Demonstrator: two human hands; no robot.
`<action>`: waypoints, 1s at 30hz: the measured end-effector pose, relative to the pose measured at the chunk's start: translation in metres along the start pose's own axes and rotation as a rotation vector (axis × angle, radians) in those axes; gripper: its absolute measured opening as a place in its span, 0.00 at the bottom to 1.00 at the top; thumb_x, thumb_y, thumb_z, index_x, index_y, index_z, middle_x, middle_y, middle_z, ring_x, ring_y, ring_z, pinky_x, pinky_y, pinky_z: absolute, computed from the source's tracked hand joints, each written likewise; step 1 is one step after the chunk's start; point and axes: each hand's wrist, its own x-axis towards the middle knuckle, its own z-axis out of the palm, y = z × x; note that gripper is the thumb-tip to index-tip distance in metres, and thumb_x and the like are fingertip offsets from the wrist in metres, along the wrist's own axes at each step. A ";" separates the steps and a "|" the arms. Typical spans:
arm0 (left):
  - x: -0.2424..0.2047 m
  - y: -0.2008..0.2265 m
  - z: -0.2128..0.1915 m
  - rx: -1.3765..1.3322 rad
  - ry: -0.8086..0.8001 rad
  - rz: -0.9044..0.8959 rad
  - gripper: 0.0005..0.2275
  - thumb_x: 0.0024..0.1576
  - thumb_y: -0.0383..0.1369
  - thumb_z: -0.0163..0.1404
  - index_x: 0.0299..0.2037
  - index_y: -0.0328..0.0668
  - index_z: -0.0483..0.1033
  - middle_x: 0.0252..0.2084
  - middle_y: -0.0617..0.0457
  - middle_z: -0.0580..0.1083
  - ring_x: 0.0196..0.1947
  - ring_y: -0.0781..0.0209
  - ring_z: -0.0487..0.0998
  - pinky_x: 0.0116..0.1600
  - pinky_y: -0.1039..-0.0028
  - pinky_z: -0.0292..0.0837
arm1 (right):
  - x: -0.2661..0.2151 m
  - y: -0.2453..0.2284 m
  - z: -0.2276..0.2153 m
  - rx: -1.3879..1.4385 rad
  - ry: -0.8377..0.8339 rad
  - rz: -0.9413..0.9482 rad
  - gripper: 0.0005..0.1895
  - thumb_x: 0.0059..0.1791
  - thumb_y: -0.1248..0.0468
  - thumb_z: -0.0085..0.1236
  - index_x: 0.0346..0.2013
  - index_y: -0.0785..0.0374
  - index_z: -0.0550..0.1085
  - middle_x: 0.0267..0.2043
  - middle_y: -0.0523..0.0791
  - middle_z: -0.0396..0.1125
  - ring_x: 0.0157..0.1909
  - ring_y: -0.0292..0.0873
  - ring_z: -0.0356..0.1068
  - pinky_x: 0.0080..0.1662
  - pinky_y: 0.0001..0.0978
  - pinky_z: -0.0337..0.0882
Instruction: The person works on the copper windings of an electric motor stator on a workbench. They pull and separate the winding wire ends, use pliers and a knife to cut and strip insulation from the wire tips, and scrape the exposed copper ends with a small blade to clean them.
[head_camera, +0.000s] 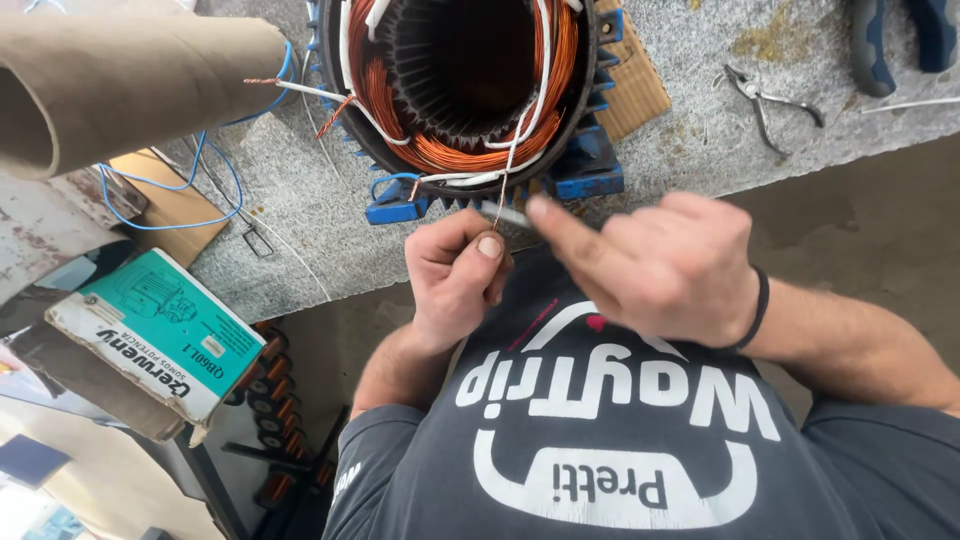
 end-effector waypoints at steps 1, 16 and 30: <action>-0.001 -0.001 -0.001 -0.015 -0.011 -0.029 0.12 0.66 0.31 0.48 0.31 0.31 0.71 0.22 0.56 0.69 0.17 0.71 0.66 0.23 0.79 0.58 | 0.003 0.000 0.001 -0.018 0.002 0.058 0.22 0.51 0.64 0.67 0.60 0.60 0.78 0.17 0.37 0.53 0.18 0.38 0.56 0.26 0.33 0.54; 0.001 -0.010 -0.015 -0.181 -0.123 -0.074 0.12 0.66 0.32 0.47 0.33 0.30 0.71 0.27 0.50 0.72 0.16 0.71 0.65 0.22 0.78 0.58 | -0.004 -0.020 0.009 -0.012 0.061 0.132 0.22 0.51 0.64 0.66 0.60 0.62 0.78 0.16 0.35 0.52 0.17 0.36 0.54 0.26 0.32 0.54; 0.005 -0.006 -0.024 -0.106 -0.198 -0.049 0.13 0.67 0.32 0.47 0.33 0.29 0.72 0.24 0.51 0.72 0.16 0.70 0.67 0.22 0.78 0.60 | -0.001 -0.027 0.008 -0.043 0.038 0.139 0.26 0.44 0.63 0.66 0.58 0.62 0.80 0.16 0.35 0.51 0.17 0.36 0.55 0.26 0.31 0.53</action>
